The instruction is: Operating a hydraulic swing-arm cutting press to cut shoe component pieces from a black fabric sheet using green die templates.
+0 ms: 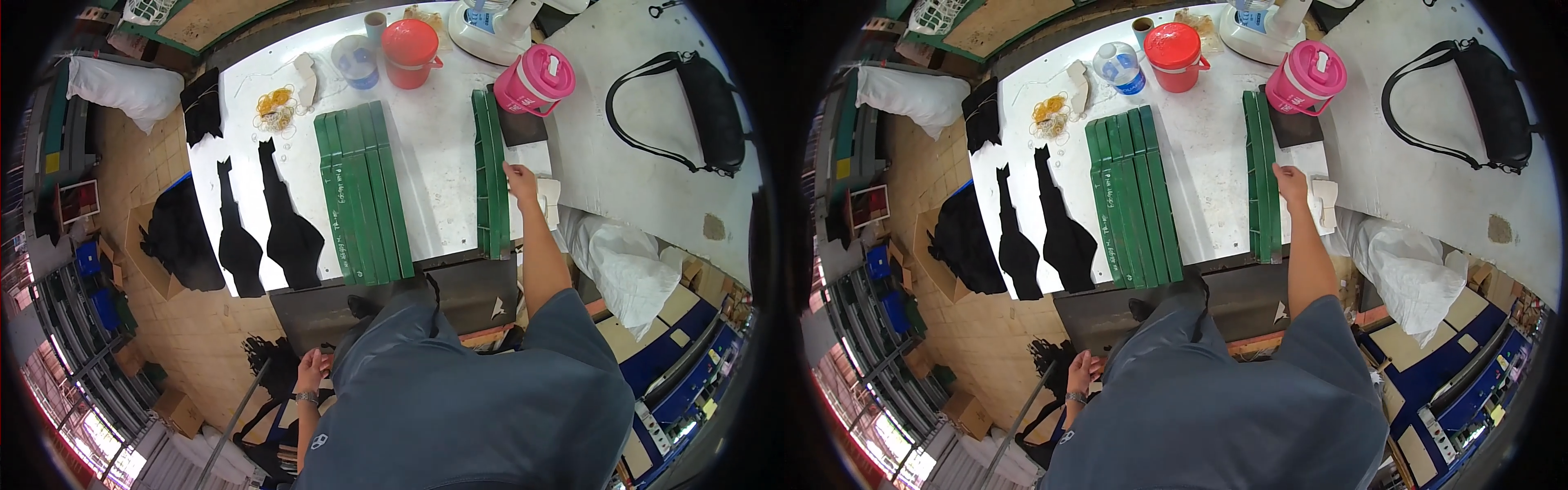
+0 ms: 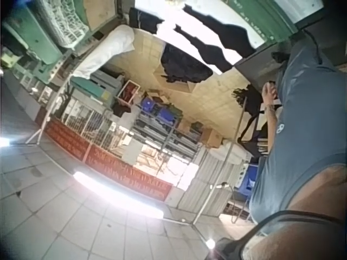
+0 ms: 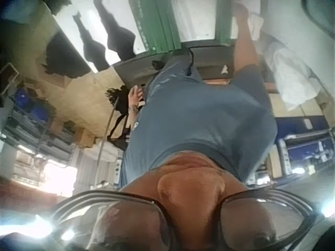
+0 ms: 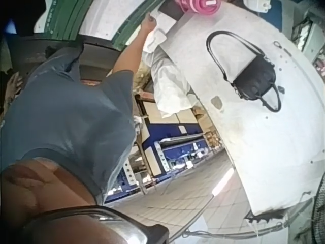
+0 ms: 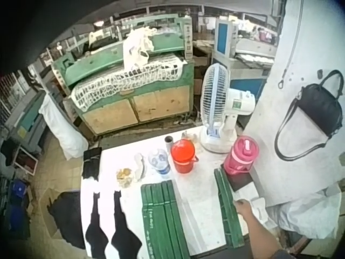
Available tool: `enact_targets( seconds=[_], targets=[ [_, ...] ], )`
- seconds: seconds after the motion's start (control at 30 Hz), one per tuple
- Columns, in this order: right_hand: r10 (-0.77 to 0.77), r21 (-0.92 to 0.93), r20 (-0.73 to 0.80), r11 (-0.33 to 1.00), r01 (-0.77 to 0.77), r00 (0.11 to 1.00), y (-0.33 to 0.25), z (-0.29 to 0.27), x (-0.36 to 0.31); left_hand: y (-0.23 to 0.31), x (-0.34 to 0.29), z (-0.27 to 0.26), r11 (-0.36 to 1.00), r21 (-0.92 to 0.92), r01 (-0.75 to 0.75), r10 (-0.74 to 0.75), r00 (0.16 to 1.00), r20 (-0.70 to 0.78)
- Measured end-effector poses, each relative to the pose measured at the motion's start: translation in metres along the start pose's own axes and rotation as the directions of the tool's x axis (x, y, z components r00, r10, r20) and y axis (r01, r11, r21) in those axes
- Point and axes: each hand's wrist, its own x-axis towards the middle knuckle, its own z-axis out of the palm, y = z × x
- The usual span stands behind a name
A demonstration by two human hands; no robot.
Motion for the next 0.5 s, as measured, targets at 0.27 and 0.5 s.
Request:
enact_targets(
  seconds=[0.27,0.5],
  targets=[
    [0.100,0.338,0.664,0.844,-0.416,0.741,0.011,-0.006,0.022,0.026,-0.016,-0.010,0.995,-0.013,-0.096,0.095,0.992,-0.079],
    [0.128,0.321,0.762,0.777,-0.542,0.635,0.009,0.004,0.022,0.018,-0.014,-0.016,0.996,0.081,-0.047,0.052,0.997,-0.051]
  ],
)
